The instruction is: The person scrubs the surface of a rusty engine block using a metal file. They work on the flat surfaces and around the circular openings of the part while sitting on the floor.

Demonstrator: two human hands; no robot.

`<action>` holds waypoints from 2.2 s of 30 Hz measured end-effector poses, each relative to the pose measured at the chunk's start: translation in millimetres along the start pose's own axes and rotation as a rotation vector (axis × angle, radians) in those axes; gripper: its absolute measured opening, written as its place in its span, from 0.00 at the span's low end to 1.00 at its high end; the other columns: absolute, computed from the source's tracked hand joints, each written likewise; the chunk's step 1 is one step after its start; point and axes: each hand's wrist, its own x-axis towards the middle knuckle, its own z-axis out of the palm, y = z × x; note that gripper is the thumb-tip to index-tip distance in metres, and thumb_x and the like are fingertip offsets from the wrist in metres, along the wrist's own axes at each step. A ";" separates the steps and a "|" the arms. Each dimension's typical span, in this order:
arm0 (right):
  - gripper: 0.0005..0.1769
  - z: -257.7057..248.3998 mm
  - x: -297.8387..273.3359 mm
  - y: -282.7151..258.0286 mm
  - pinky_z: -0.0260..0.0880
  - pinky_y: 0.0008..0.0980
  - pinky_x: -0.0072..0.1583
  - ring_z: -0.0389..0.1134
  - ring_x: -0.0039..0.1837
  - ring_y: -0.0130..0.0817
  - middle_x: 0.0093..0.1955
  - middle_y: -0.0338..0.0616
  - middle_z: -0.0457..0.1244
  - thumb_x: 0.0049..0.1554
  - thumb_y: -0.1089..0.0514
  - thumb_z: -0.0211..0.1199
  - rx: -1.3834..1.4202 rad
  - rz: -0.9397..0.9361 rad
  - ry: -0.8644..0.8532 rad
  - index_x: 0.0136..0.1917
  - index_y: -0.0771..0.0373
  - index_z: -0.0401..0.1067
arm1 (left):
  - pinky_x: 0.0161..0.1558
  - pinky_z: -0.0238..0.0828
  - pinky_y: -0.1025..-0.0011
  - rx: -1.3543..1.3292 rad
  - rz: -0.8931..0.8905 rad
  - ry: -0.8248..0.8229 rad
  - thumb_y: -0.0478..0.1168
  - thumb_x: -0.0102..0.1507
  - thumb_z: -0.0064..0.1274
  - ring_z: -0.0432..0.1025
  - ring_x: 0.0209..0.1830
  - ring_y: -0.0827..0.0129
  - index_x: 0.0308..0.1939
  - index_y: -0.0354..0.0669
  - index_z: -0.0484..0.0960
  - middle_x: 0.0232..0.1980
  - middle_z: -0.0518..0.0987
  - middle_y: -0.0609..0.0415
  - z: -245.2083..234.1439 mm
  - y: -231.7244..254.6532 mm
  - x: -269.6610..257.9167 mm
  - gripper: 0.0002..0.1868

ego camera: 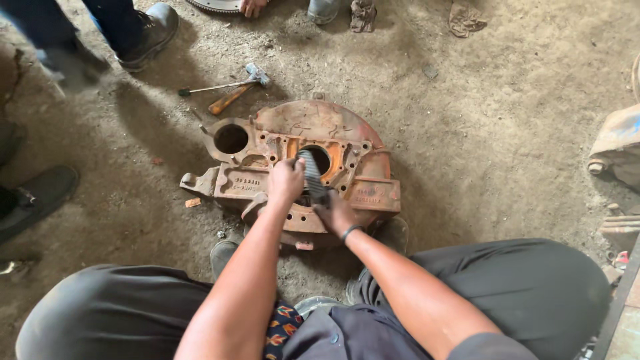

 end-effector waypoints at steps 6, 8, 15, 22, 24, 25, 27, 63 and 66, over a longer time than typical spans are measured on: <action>0.28 11.7 0.4 -50.5 0.70 0.53 0.58 0.70 0.57 0.60 0.53 0.60 0.69 0.55 0.38 0.64 -0.127 0.000 -0.236 0.58 0.61 0.69 | 0.43 0.72 0.61 -0.293 -0.244 -0.022 0.54 0.65 0.50 0.79 0.34 0.57 0.40 0.39 0.88 0.33 0.84 0.44 -16.8 -27.5 7.5 0.21; 0.29 11.7 0.5 -58.5 0.69 0.54 0.59 0.70 0.57 0.60 0.53 0.62 0.69 0.56 0.40 0.63 -0.228 -0.061 -0.347 0.61 0.61 0.69 | 0.41 0.73 0.61 -0.347 -0.249 -0.085 0.50 0.63 0.51 0.78 0.34 0.57 0.39 0.36 0.88 0.33 0.84 0.44 -13.7 -36.0 9.6 0.20; 0.25 -0.3 17.1 -55.3 0.72 0.50 0.57 0.72 0.54 0.54 0.51 0.55 0.71 0.52 0.38 0.66 -0.239 -0.102 -0.442 0.54 0.55 0.79 | 0.48 0.72 0.55 0.009 -0.049 -0.090 0.48 0.61 0.57 0.77 0.45 0.44 0.46 0.40 0.88 0.42 0.82 0.36 11.3 -44.2 18.7 0.18; 0.21 -14.1 16.6 -34.3 0.74 0.43 0.46 0.75 0.40 0.43 0.40 0.51 0.73 0.53 0.43 0.67 0.031 0.078 -0.573 0.50 0.60 0.78 | 0.53 0.75 0.57 -0.038 -0.080 -0.382 0.43 0.57 0.59 0.81 0.48 0.49 0.46 0.40 0.85 0.42 0.85 0.38 24.0 -2.6 12.3 0.15; 0.17 -13.7 18.7 -23.1 0.75 0.42 0.45 0.76 0.40 0.41 0.39 0.50 0.73 0.53 0.46 0.66 0.079 0.129 -0.494 0.47 0.61 0.80 | 0.51 0.78 0.58 -0.072 -0.085 -0.421 0.40 0.57 0.58 0.83 0.46 0.50 0.47 0.39 0.83 0.42 0.85 0.37 35.4 -0.8 14.7 0.15; 0.15 -18.1 19.4 -14.9 0.76 0.42 0.45 0.77 0.40 0.41 0.38 0.49 0.74 0.53 0.48 0.64 0.072 0.162 -0.421 0.47 0.60 0.81 | 0.51 0.77 0.57 -0.031 0.000 -0.410 0.41 0.57 0.60 0.81 0.47 0.48 0.46 0.38 0.84 0.42 0.84 0.36 42.4 -3.2 14.9 0.15; 0.14 -30.0 24.1 -0.9 0.74 0.45 0.45 0.75 0.42 0.47 0.39 0.52 0.72 0.52 0.48 0.65 -0.092 0.171 -0.188 0.46 0.58 0.81 | 0.51 0.74 0.54 0.050 0.171 -0.386 0.43 0.57 0.62 0.77 0.48 0.45 0.44 0.38 0.87 0.43 0.83 0.34 60.5 -8.3 15.5 0.15; 0.32 -64.1 42.0 35.5 0.47 0.61 0.75 0.54 0.75 0.66 0.75 0.66 0.53 0.57 0.47 0.55 -0.449 0.173 0.372 0.72 0.62 0.64 | 0.52 0.76 0.54 0.165 -0.435 -0.474 0.45 0.58 0.59 0.78 0.53 0.44 0.46 0.30 0.84 0.51 0.82 0.31 77.2 53.0 -3.6 0.20; 0.32 -63.5 40.9 33.6 0.48 0.62 0.74 0.54 0.75 0.66 0.75 0.65 0.54 0.56 0.46 0.55 -0.459 0.180 0.365 0.70 0.62 0.64 | 0.53 0.76 0.55 0.197 -0.443 -0.497 0.47 0.56 0.63 0.78 0.54 0.45 0.45 0.29 0.84 0.51 0.81 0.32 62.0 54.5 -9.6 0.23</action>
